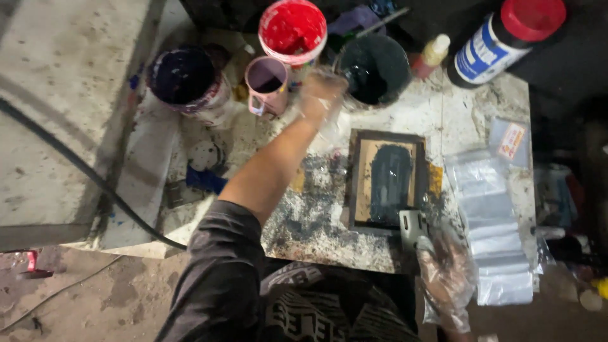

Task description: Mixing ink in a plastic cup and then applying it to a small rectangular screen printing frame using a scraper tool to ensure an even coat.

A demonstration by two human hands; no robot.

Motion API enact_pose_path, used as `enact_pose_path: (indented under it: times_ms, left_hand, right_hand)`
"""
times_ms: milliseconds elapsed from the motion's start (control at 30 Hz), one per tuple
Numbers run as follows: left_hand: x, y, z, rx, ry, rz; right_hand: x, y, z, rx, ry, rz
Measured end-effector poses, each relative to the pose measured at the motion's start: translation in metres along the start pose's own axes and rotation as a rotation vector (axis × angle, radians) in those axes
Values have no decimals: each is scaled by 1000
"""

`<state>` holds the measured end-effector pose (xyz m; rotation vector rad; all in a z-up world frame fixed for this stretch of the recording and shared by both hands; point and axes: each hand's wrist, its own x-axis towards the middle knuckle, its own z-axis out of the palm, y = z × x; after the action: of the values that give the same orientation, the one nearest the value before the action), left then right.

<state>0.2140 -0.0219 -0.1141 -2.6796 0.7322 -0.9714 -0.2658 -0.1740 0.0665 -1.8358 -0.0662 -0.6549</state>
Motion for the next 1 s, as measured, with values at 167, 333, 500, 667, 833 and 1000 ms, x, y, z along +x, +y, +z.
enact_pose_path:
  times_ms: [167,333,500,667,833,1000]
  left_hand:
    - [16,-16,-68,-1334,-196,-718]
    - [8,-11,103,-204,382,21]
    - [7,-19,32,-1117,206,-178]
    - [23,-27,-109,-1064,-281,-851]
    - [-13,-20,-73,-611,93,-558]
    - [-37,-30,-49,155,-16,66]
  right_hand:
    - [-21,20,0,-41,171,383]
    - [-12,22,-5,-123,114,114]
    - [-14,24,-6,-325,88,50]
    - [-26,33,-5,-586,123,-123]
    - [-36,40,-6,-138,342,144]
    - [-32,43,-14,467,521,368]
